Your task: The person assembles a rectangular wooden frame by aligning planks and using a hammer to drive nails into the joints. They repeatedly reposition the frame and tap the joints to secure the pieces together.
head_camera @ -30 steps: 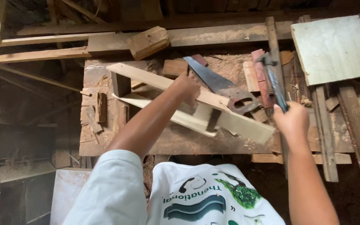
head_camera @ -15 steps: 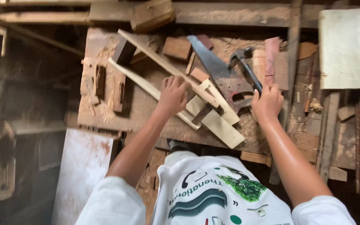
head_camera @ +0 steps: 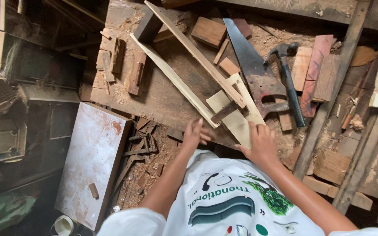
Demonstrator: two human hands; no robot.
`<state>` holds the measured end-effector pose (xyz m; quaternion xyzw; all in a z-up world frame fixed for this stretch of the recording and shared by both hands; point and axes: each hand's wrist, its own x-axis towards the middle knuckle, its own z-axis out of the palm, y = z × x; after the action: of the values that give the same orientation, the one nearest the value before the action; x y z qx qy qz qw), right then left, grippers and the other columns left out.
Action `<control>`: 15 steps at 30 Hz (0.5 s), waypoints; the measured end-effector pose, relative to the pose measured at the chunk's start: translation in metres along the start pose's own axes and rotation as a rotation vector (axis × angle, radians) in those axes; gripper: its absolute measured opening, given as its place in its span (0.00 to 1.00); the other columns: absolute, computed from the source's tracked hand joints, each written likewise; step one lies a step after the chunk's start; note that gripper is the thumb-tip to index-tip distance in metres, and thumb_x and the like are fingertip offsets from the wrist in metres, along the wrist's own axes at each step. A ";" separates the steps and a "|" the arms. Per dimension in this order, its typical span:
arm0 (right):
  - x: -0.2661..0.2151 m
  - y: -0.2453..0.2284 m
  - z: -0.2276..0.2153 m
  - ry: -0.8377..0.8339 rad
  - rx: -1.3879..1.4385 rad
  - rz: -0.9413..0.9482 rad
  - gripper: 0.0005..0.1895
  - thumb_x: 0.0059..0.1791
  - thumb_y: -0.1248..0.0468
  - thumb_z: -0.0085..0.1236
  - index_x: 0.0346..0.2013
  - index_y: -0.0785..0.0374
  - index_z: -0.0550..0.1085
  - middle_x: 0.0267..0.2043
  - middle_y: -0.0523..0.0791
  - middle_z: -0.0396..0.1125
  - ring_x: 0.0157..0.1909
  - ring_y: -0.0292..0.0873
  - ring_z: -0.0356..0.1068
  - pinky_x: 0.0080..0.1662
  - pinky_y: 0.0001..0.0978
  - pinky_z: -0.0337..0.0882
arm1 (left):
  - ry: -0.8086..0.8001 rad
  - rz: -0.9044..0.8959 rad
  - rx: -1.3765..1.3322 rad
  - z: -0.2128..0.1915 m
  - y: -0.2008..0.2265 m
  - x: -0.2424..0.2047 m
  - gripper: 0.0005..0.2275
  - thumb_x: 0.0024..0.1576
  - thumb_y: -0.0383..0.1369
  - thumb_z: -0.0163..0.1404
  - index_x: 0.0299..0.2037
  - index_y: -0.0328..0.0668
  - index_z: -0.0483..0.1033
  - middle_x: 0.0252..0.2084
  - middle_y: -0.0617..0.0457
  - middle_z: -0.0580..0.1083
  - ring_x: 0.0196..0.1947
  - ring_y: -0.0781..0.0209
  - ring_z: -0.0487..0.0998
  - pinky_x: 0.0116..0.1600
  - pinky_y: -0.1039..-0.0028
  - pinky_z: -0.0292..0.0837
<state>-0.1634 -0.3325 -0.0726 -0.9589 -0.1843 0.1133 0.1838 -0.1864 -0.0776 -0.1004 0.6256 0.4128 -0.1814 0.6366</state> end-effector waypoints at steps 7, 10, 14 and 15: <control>-0.005 -0.007 0.024 0.097 0.061 0.030 0.49 0.38 0.54 0.70 0.68 0.69 0.59 0.50 0.55 0.60 0.53 0.57 0.60 0.54 0.48 0.61 | 0.200 0.684 0.323 0.020 0.011 0.073 0.15 0.64 0.36 0.49 0.53 0.32 0.65 0.40 0.36 0.79 0.34 0.51 0.81 0.35 0.68 0.73; -0.005 -0.006 0.016 0.105 0.136 0.020 0.49 0.36 0.56 0.70 0.68 0.66 0.59 0.52 0.58 0.59 0.52 0.60 0.61 0.53 0.51 0.64 | 0.283 0.591 0.475 0.016 0.017 0.066 0.12 0.64 0.33 0.51 0.47 0.27 0.69 0.36 0.34 0.80 0.33 0.50 0.81 0.33 0.66 0.71; -0.016 -0.014 0.006 0.042 0.319 -0.046 0.50 0.38 0.58 0.69 0.70 0.68 0.56 0.54 0.60 0.58 0.50 0.64 0.64 0.50 0.51 0.68 | 0.231 0.249 0.378 0.001 0.042 0.025 0.12 0.63 0.32 0.44 0.45 0.24 0.66 0.37 0.35 0.77 0.30 0.46 0.83 0.28 0.60 0.80; -0.011 -0.017 0.004 0.064 0.386 -0.098 0.50 0.38 0.58 0.68 0.70 0.69 0.55 0.53 0.60 0.59 0.50 0.65 0.65 0.50 0.51 0.70 | 0.241 0.265 0.373 -0.003 0.051 0.017 0.12 0.63 0.31 0.44 0.46 0.23 0.66 0.36 0.34 0.77 0.30 0.46 0.83 0.29 0.61 0.80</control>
<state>-0.1800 -0.3205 -0.0681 -0.8989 -0.1997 0.1068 0.3751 -0.1391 -0.0619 -0.0791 0.7979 0.3598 -0.0934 0.4745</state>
